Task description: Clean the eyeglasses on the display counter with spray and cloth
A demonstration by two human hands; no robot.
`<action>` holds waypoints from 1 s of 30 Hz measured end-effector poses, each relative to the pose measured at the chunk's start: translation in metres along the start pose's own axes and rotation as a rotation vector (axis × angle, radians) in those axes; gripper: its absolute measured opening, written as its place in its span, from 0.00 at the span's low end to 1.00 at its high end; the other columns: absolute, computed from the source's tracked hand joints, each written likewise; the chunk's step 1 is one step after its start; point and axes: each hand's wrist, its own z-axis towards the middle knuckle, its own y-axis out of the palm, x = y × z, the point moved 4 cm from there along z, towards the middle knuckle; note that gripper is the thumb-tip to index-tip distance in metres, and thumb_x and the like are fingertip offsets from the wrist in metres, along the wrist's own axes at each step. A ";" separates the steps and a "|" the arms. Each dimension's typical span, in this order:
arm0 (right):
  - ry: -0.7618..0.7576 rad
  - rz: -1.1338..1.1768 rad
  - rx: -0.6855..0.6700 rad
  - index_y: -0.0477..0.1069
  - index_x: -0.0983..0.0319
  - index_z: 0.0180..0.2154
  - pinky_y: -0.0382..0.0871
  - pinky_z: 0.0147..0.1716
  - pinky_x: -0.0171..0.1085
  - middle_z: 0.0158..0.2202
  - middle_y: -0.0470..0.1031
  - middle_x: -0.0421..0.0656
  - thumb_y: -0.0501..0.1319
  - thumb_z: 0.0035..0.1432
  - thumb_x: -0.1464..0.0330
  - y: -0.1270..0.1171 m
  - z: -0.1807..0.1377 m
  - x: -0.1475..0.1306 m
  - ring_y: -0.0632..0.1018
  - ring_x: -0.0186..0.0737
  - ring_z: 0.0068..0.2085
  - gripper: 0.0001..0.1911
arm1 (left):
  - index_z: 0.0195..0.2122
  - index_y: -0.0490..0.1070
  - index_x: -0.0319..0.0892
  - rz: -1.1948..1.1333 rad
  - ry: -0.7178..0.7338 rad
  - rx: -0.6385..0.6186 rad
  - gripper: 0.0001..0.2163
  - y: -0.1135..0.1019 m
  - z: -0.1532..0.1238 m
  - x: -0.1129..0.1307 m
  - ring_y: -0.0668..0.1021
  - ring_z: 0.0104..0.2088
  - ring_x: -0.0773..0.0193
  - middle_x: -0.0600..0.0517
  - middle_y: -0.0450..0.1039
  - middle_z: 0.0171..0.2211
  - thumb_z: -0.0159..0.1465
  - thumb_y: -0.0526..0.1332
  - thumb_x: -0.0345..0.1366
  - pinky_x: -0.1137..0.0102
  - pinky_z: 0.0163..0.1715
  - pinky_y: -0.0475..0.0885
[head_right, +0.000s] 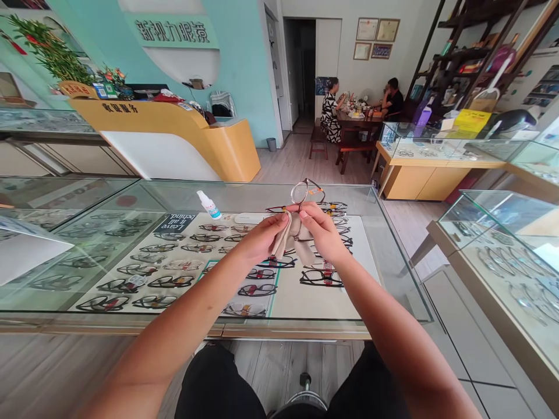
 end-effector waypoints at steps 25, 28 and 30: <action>-0.032 -0.054 -0.008 0.89 0.47 0.54 0.69 0.70 0.55 0.55 0.88 0.45 0.60 0.75 0.37 0.006 -0.004 -0.004 0.80 0.56 0.60 0.29 | 0.39 0.86 0.42 -0.001 0.007 0.025 0.30 0.003 0.000 -0.014 0.85 0.37 0.57 0.49 0.86 0.34 0.52 0.84 0.65 0.67 0.37 0.75; -0.047 -0.057 -0.004 0.90 0.47 0.54 0.69 0.68 0.55 0.54 0.89 0.44 0.61 0.76 0.37 0.006 -0.004 -0.005 0.80 0.55 0.59 0.29 | 0.38 0.87 0.43 -0.003 0.003 0.015 0.30 0.004 -0.002 -0.012 0.86 0.39 0.56 0.48 0.87 0.35 0.52 0.84 0.65 0.66 0.39 0.76; -0.059 -0.054 0.003 0.90 0.47 0.54 0.69 0.68 0.54 0.54 0.89 0.44 0.61 0.76 0.38 0.006 -0.005 -0.005 0.80 0.55 0.59 0.28 | 0.38 0.87 0.43 -0.008 0.004 0.017 0.29 0.005 -0.003 -0.011 0.86 0.38 0.57 0.48 0.87 0.35 0.52 0.84 0.64 0.66 0.39 0.75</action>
